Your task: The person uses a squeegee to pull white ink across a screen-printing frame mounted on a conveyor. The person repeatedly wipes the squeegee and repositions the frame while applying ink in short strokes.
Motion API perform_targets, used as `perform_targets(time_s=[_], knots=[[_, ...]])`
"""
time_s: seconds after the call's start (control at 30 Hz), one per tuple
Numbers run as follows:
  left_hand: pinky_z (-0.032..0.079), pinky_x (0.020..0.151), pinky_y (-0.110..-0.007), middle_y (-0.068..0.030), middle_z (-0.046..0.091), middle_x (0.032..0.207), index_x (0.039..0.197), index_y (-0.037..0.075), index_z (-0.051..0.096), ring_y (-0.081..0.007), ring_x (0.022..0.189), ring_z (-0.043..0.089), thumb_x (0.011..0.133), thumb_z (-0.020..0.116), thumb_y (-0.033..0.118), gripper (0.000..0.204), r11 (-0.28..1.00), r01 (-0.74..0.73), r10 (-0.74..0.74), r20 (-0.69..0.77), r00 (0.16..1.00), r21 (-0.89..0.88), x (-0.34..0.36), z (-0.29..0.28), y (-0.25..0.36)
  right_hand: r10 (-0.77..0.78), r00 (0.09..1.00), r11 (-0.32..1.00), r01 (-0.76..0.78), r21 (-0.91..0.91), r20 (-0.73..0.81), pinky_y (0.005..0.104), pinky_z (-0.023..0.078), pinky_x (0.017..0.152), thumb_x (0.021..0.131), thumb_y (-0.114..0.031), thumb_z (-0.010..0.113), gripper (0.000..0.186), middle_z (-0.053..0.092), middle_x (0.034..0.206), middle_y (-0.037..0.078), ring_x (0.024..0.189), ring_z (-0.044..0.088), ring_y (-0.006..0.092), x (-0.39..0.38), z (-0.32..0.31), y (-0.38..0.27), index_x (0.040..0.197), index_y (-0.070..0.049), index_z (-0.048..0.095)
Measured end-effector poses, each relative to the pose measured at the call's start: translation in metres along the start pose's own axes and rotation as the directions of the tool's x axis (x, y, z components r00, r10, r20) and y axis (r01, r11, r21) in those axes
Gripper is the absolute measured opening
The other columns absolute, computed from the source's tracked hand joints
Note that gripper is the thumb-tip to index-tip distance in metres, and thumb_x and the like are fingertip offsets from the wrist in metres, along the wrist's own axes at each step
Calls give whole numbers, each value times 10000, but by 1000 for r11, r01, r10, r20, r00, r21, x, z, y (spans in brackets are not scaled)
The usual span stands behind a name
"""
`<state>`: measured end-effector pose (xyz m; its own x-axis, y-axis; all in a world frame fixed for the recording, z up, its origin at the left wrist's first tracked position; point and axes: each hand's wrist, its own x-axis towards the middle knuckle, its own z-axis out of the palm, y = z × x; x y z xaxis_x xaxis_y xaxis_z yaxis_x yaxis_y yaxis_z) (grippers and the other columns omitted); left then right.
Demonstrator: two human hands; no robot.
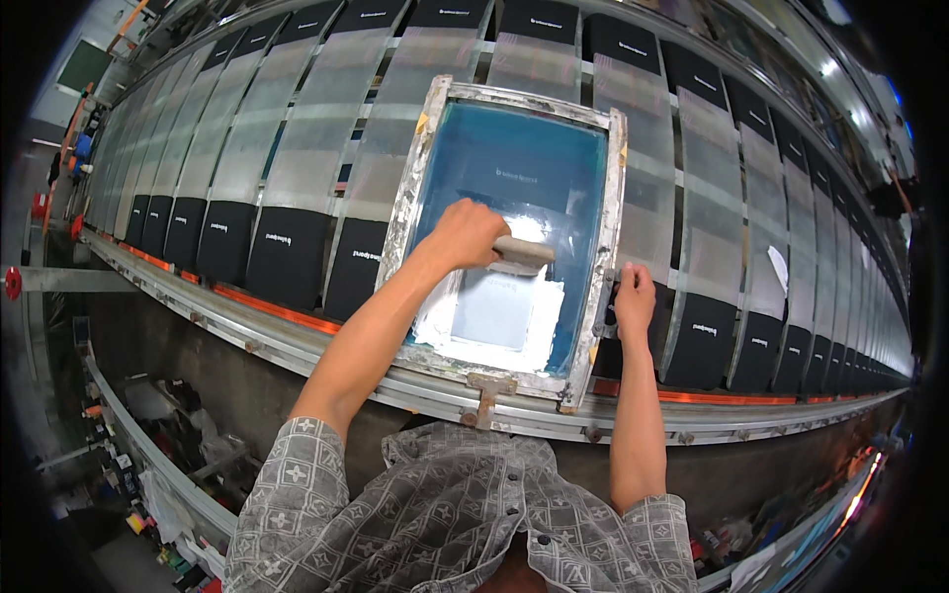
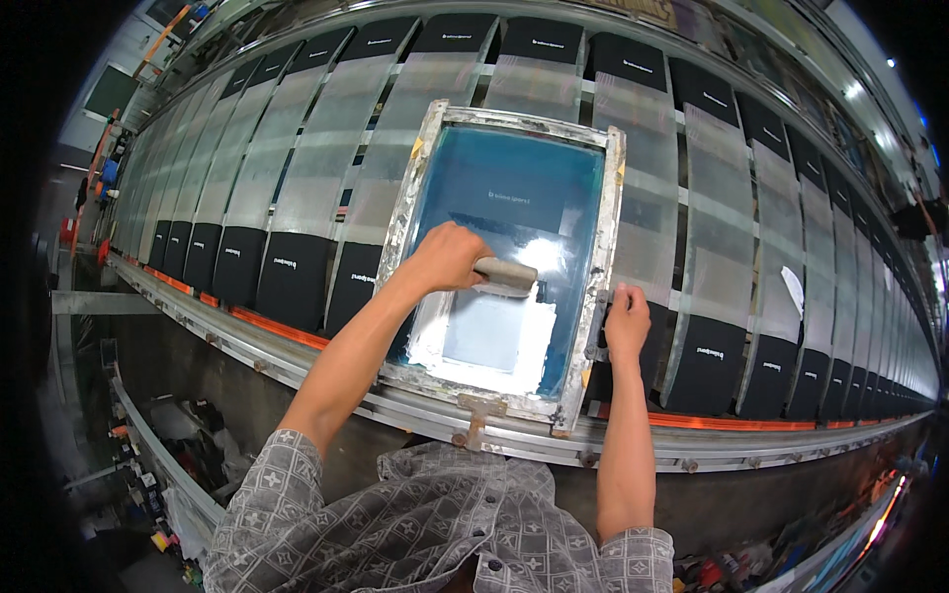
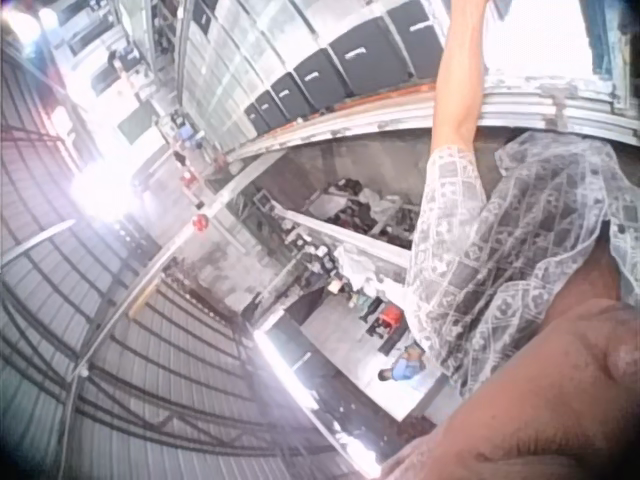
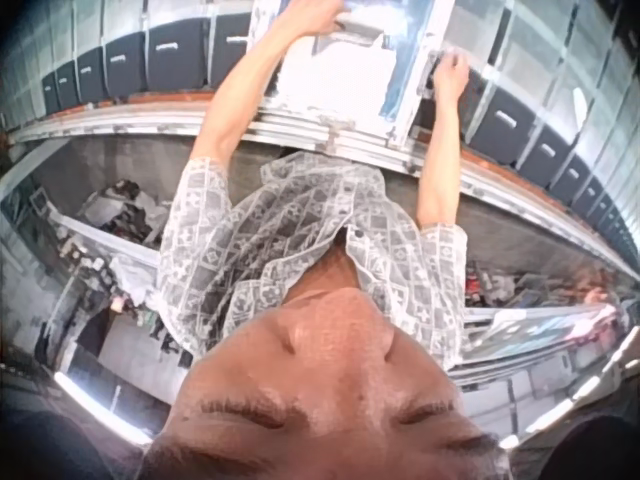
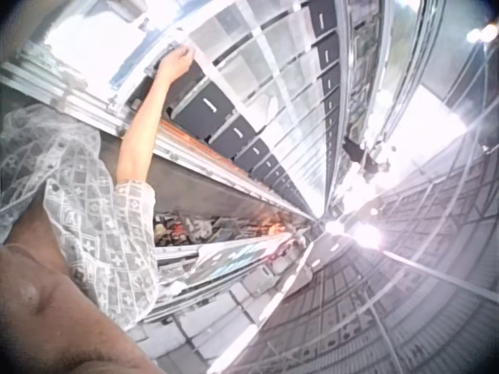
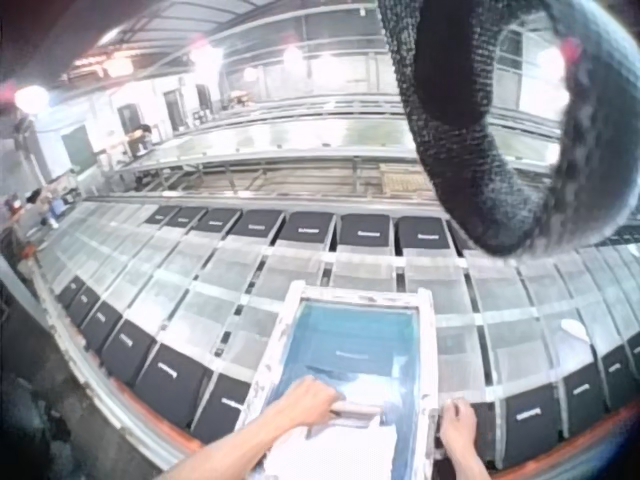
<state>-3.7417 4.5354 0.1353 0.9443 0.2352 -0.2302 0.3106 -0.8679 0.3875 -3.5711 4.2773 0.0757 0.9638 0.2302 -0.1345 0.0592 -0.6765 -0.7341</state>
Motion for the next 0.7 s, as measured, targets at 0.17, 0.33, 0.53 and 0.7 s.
perform_targets(time_s=[0.17, 0.33, 0.53, 0.7], knots=[[423, 701, -378, -16, 701, 912, 950, 173, 723, -216, 786, 614, 631, 698, 35, 349, 992, -126, 117, -382, 917, 0, -80, 54, 29, 126, 979, 942, -168, 290, 158, 275, 364, 471, 928, -260, 629, 211, 550, 608, 8, 520, 484, 85, -3, -11, -18, 871, -59, 601], [421, 721, -355, -28, 657, 1099, 1095, 100, 661, -182, 814, 558, 648, 645, -4, 460, 988, -150, 147, -452, 880, 28, -192, 77, 49, 23, 992, 918, -72, 390, 128, 269, 343, 506, 934, -235, 624, 226, 510, 620, -7, 551, 423, 68, -18, -3, -53, 841, -38, 565], [422, 732, -368, 10, 658, 961, 939, 125, 671, -208, 809, 571, 560, 700, 4, 399, 997, -70, 80, -330, 941, 41, -221, 42, -63, -60, 993, 893, 10, 449, 97, 281, 375, 569, 922, -233, 629, 216, 521, 678, 6, 611, 444, 88, -73, 115, -60, 841, -38, 583], [424, 713, -361, 17, 657, 825, 841, 129, 684, -215, 762, 591, 562, 722, 26, 300, 996, -83, 82, -293, 953, 10, -225, 18, -109, -108, 994, 956, 96, 276, 29, 312, 394, 589, 914, -273, 627, 257, 530, 668, 28, 614, 457, 118, -95, 140, -89, 844, -29, 585]])
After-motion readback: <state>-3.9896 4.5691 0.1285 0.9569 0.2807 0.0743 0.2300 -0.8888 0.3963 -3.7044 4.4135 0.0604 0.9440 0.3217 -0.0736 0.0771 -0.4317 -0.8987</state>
